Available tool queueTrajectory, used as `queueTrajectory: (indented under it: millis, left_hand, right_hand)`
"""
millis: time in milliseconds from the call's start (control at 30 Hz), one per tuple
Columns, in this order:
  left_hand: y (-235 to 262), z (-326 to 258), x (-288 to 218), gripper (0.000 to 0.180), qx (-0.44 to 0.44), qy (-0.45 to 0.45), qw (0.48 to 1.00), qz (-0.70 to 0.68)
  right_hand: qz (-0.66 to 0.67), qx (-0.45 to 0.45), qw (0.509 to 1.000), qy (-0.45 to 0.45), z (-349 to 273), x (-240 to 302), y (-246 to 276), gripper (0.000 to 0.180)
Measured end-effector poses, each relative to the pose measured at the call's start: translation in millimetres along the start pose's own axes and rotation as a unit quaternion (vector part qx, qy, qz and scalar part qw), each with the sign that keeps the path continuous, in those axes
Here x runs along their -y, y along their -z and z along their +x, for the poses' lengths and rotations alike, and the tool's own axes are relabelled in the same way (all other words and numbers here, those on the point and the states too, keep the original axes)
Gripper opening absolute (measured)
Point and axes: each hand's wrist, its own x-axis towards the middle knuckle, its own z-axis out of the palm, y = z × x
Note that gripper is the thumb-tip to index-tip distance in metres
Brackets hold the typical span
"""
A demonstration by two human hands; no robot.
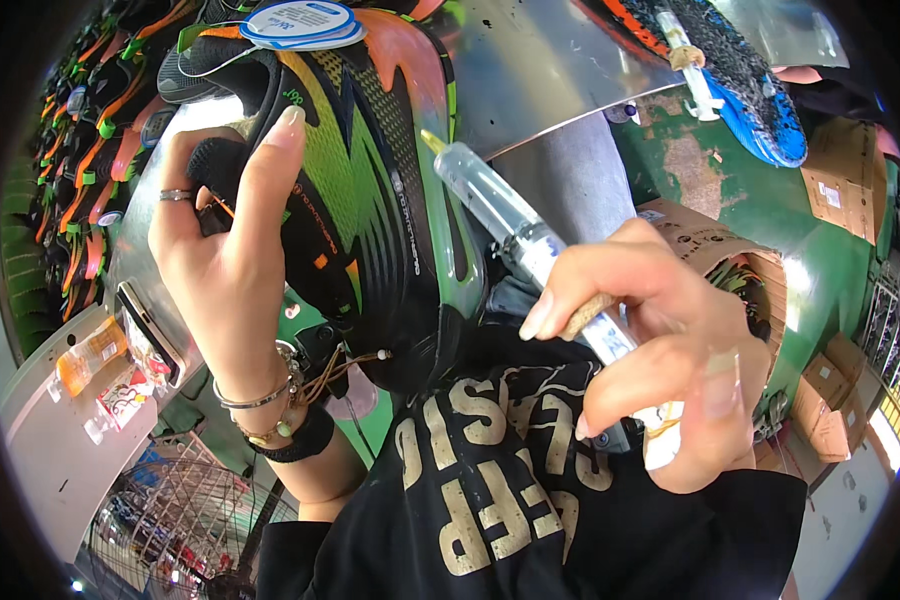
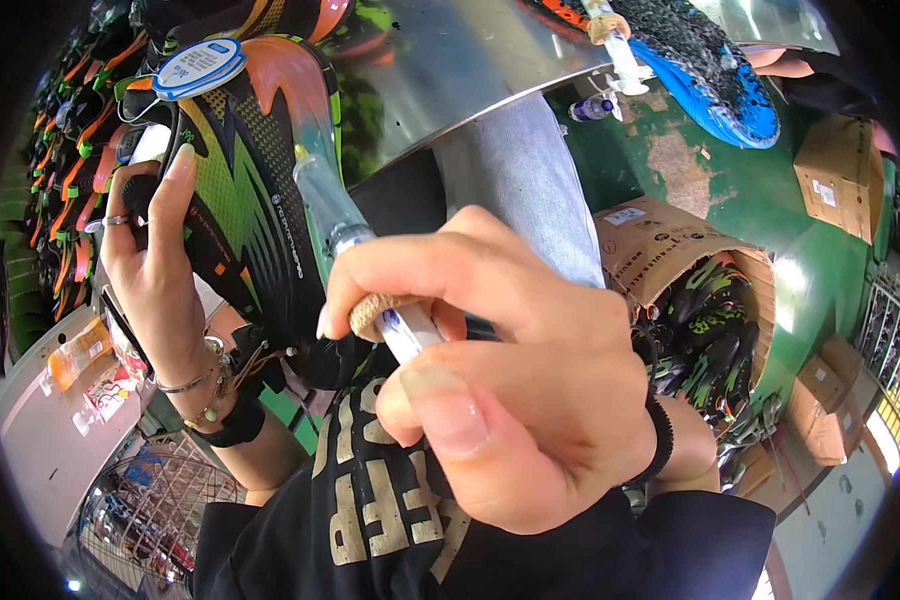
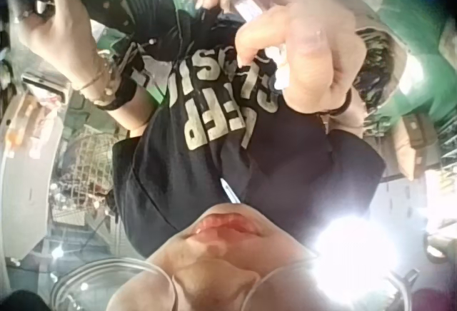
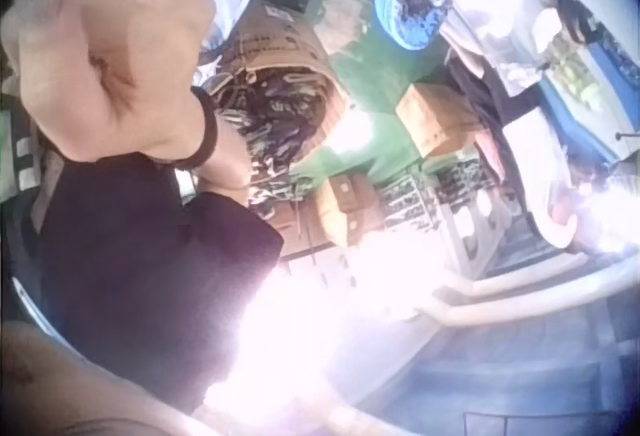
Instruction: Injecting adhesive or liquid into the joints and soles of athletic shoes using a syringe on a factory assembly line.
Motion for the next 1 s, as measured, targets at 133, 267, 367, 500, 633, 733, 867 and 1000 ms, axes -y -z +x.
queueTrajectory:
  millis: [133, 267, 367, 500, 633, 733, 867, 1000]
  left_hand:
    - [-4, -2, -1, 0.016, -0.009, 0.007, 1.000, 0.003]
    - [-7, -6, 0, 0.021, -0.029, -0.021, 0.998, 0.046]
    - [-11, -5, -4, 0.035, -0.027, -0.032, 0.997, 0.064]
    - [-9, -2, 1, 0.052, -0.049, -0.063, 0.982, 0.171]
    - [-9, -6, -6, 0.055, -0.035, -0.018, 0.990, 0.137]
    - [-7, -1, 5, 0.056, -0.062, -0.020, 0.985, 0.158]
    - [-4, -4, 5, 0.042, -0.032, -0.029, 0.996, 0.075]
    - [-4, -4, 5, 0.027, -0.015, 0.001, 0.999, 0.033]
  right_hand:
    - [0.003, -0.001, 1.000, -0.021, -17, 8, 0, 0.056]
    - [-0.022, 0.019, 1.000, -0.006, -32, 10, -3, 0.054]
    - [-0.034, 0.005, 0.999, 0.037, -43, 11, -6, 0.049]
    - [-0.037, 0.031, 0.998, 0.043, -57, 12, -3, 0.045]
    - [-0.042, 0.062, 0.996, 0.047, -68, 13, -3, 0.041]
    - [-0.042, 0.071, 0.995, 0.059, -69, 13, -3, 0.043]
    - [-0.030, 0.002, 0.986, 0.162, -57, 11, 7, 0.049]
    - [-0.304, -0.024, 0.939, 0.157, -21, -6, 22, 0.041]
